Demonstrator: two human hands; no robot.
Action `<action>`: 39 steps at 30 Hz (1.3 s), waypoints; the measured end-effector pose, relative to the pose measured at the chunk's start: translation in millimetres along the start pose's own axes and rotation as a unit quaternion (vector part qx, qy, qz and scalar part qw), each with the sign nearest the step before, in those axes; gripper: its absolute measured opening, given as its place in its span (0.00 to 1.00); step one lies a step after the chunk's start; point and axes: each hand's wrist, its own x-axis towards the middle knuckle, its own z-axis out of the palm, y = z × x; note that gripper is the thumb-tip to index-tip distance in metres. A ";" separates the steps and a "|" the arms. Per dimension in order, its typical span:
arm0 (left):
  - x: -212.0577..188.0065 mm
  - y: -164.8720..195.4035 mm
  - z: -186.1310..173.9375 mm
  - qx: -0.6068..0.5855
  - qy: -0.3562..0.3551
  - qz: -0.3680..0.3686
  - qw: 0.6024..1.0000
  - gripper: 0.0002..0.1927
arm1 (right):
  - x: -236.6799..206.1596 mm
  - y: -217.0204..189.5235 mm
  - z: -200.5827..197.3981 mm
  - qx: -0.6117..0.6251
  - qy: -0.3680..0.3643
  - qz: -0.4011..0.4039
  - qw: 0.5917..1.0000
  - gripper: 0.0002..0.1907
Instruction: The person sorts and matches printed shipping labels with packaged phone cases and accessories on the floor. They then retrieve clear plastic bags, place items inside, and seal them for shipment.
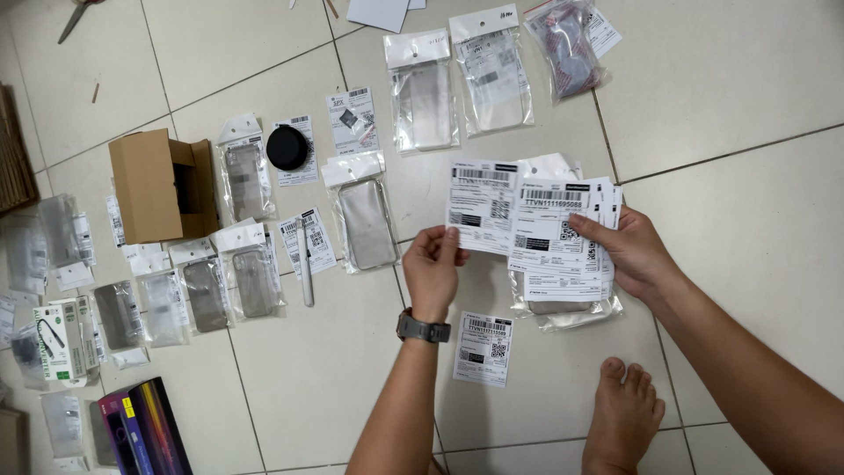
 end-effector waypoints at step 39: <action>-89.0 5.8 82.7 0.032 -0.177 0.115 0.977 0.12 | 30.1 50.3 -100.6 0.333 -0.258 -0.007 0.907 0.13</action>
